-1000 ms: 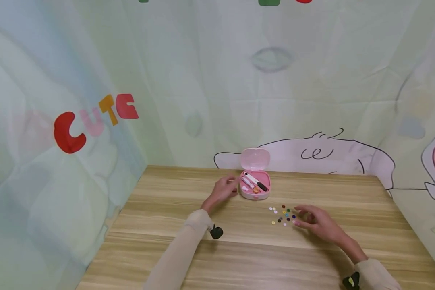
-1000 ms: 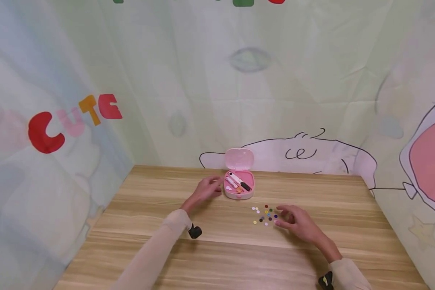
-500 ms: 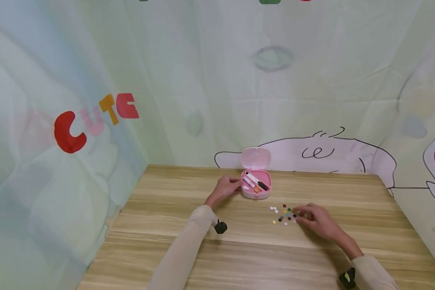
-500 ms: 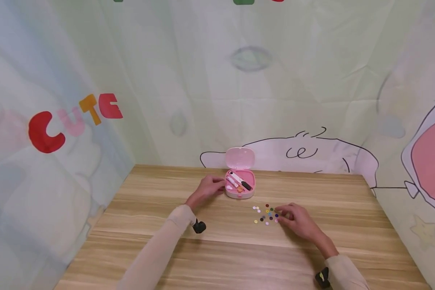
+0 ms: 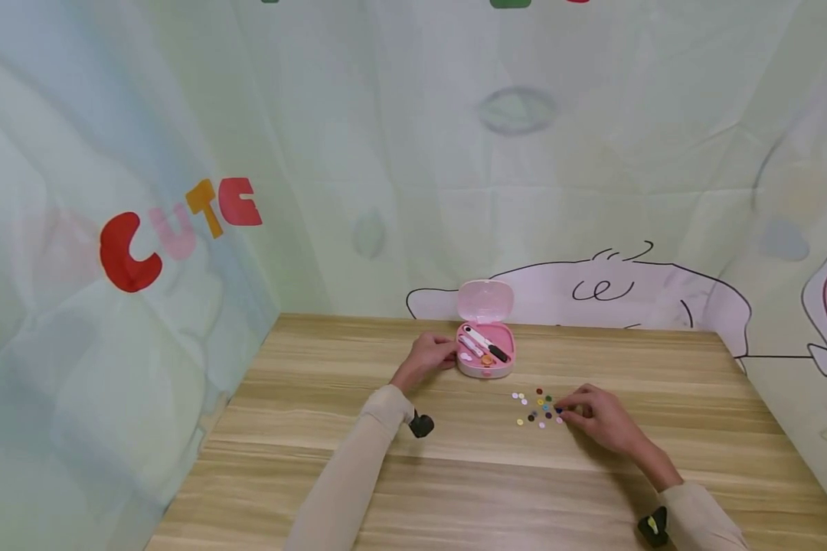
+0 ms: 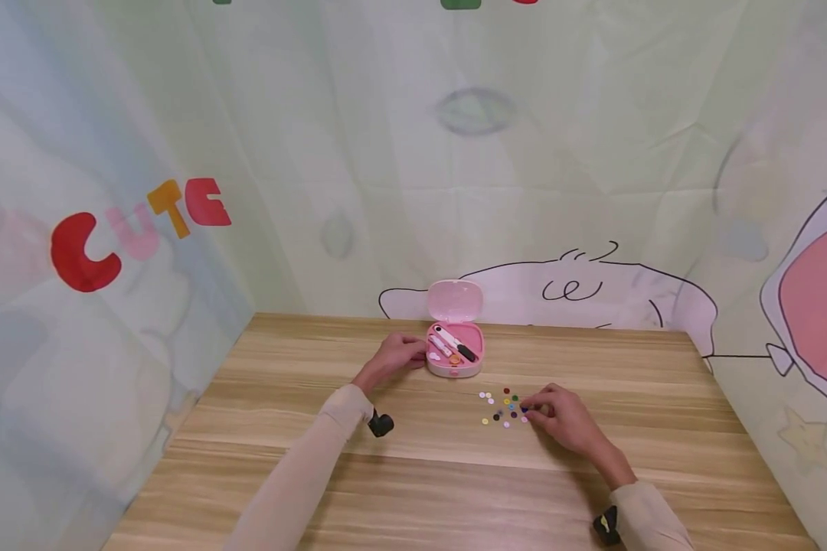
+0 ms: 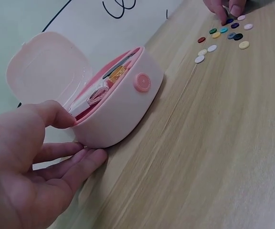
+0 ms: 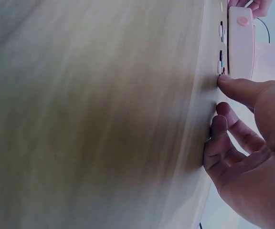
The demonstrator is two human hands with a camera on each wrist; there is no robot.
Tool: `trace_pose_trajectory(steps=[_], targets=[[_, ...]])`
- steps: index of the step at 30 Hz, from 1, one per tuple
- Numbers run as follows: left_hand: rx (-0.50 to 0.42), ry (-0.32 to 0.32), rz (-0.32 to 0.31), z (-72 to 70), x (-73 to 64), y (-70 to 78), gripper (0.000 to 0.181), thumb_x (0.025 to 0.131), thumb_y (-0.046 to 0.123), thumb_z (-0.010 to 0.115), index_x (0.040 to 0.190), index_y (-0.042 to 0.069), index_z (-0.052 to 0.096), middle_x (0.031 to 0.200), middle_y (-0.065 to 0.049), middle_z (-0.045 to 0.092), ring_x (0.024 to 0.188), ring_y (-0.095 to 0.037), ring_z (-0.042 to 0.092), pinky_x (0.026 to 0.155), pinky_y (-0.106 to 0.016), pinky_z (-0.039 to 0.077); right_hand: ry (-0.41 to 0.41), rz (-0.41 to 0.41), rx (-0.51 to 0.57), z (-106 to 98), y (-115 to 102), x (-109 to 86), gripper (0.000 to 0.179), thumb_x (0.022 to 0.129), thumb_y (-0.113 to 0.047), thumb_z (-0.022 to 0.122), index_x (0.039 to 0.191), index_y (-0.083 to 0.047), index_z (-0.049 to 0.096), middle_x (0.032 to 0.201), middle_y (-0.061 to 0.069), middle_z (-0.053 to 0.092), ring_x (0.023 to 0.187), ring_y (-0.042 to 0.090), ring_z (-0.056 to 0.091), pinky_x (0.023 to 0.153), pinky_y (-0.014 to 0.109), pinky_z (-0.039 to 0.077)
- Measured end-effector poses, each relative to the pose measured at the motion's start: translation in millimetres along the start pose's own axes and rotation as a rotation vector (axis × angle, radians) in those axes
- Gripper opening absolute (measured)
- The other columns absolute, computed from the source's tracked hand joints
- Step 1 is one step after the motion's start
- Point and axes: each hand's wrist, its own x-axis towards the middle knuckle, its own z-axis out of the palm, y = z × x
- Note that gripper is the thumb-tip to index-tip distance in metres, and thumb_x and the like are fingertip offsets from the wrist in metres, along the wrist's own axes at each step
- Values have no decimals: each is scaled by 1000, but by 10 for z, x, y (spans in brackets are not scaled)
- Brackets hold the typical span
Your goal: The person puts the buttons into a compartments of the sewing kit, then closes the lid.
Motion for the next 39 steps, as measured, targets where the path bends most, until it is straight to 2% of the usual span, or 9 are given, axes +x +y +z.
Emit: trace_pose_trajectory(steps=[18,25,31,35,39], targets=[[-78,10,-17,15,27,-19,28,100,10,66,120,-9,69,109,-18,70,89,-18,68,85,-31,62,22,39,-17,32,-2,14,12,90,-5,79,99,-13,80,92,-5,65,75,9,49,61,25,44],[-77,17,-11,17,35,-34,26,100,10,67,118,-8,69,110,-18,70,90,-18,69,83,-30,62,16,43,-14,24,2,46,11,89,-4,80,94,-13,77,89,-5,64,74,9,51,61,26,46],[-87,25,-7,15,56,-52,24,98,9,67,115,-8,70,106,-17,70,87,-17,69,82,-29,62,-67,79,37,-4,-7,81,6,90,-6,77,92,-10,73,87,-6,68,80,10,58,72,27,53],[-92,24,-13,20,59,-55,25,99,10,67,116,-8,70,106,-16,70,87,-17,69,82,-30,62,-129,113,93,-43,-30,95,5,90,-6,77,90,-7,72,82,-4,65,75,11,54,66,25,49],[-92,17,-27,23,55,-48,26,100,11,67,118,-8,70,108,-17,70,88,-18,69,83,-30,62,-161,113,124,-73,-43,101,6,89,-5,77,89,-6,71,81,-2,64,72,11,53,61,22,46]])
